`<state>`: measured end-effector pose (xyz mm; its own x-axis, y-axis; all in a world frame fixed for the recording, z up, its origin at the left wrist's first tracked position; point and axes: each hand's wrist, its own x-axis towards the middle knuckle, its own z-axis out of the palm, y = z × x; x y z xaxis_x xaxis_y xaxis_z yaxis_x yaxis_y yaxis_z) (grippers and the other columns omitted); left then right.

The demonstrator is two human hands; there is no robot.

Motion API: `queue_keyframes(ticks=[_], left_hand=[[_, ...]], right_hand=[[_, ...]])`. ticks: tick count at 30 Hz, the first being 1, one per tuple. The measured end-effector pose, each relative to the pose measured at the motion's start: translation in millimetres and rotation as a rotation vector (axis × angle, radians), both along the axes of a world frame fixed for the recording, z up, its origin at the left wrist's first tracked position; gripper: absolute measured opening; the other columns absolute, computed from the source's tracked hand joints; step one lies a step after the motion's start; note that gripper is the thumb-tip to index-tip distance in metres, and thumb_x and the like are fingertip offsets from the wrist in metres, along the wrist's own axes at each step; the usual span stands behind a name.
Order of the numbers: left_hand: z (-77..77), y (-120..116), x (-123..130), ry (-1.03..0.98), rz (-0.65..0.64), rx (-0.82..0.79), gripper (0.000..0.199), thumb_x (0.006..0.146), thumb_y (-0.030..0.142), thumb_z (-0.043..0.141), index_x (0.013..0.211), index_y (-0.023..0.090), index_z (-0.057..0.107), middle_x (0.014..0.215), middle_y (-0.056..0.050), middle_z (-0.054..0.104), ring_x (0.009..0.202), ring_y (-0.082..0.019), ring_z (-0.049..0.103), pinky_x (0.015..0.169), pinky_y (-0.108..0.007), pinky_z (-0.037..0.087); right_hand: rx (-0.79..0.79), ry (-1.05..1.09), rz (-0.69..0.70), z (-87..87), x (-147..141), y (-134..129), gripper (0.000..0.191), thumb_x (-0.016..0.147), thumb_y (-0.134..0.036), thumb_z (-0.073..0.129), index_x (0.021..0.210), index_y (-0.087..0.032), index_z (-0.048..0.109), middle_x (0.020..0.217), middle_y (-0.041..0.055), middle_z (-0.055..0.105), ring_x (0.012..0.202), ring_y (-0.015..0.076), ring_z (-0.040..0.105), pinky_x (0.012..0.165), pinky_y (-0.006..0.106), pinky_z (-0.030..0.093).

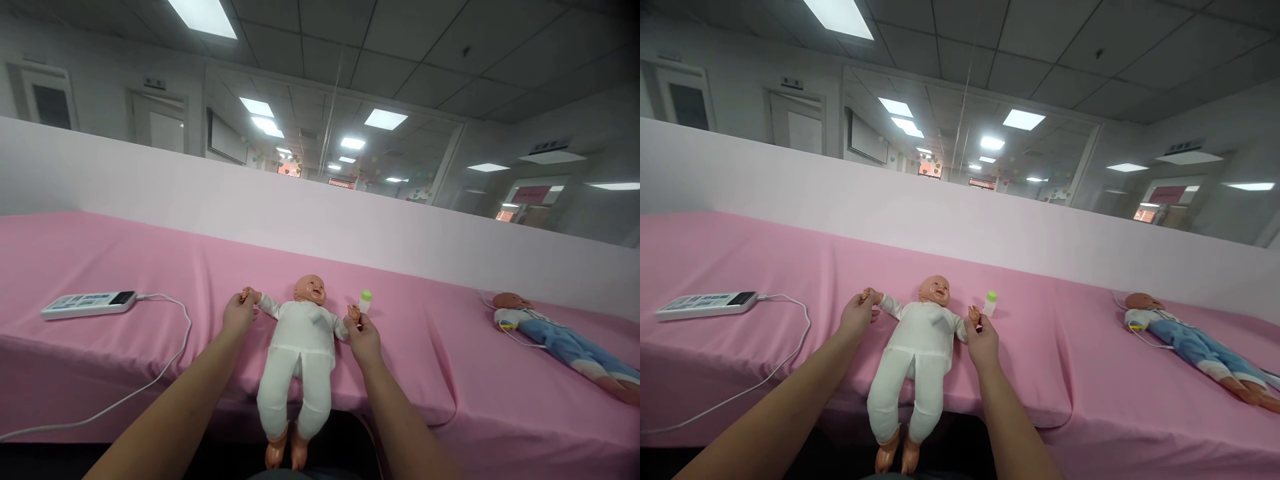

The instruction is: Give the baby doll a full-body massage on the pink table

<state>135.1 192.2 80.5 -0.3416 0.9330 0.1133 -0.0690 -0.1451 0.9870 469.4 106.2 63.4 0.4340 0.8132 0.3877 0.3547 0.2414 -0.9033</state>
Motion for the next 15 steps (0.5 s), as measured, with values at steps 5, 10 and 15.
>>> queue_keyframes(ticks=[5, 10, 15], left_hand=[[2.5, -2.0, 1.0, 0.018, 0.009, -0.014, 0.030, 0.085, 0.048, 0.072, 0.096, 0.022, 0.063, 0.095, -0.007, 0.072, 0.073, -0.022, 0.072, 0.059, -0.030, 0.057], [2.4, -2.1, 0.9, 0.010, 0.001, -0.007, 0.028, 0.084, 0.046, 0.072, 0.095, 0.021, 0.062, 0.090, -0.005, 0.070, 0.072, -0.021, 0.071, 0.058, -0.030, 0.056], [3.1, -5.5, 0.6, 0.049, 0.004, 0.001, 0.031, 0.085, 0.049, 0.071, 0.095, 0.021, 0.063, 0.092, -0.006, 0.069, 0.071, -0.021, 0.070, 0.058, -0.030, 0.056]], right_hand=[[-0.050, 0.003, -0.015, 0.0, 4.2, 0.4, 0.053, 0.085, -0.062, 0.067, 0.119, -0.021, 0.075, 0.088, 0.0030, 0.072, 0.076, 0.0223, 0.062, 0.069, 0.031, 0.049], [-0.060, 0.041, -0.047, 0.8, 6.7, 0.7, 0.052, 0.083, -0.063, 0.067, 0.110, -0.020, 0.076, 0.091, 0.0050, 0.075, 0.082, 0.0246, 0.065, 0.070, 0.031, 0.049], [-0.050, 0.169, -0.054, -7.2, 13.6, 13.1, 0.051, 0.078, -0.066, 0.068, 0.099, -0.019, 0.074, 0.081, 0.0047, 0.073, 0.075, 0.0237, 0.065, 0.063, 0.030, 0.048]])
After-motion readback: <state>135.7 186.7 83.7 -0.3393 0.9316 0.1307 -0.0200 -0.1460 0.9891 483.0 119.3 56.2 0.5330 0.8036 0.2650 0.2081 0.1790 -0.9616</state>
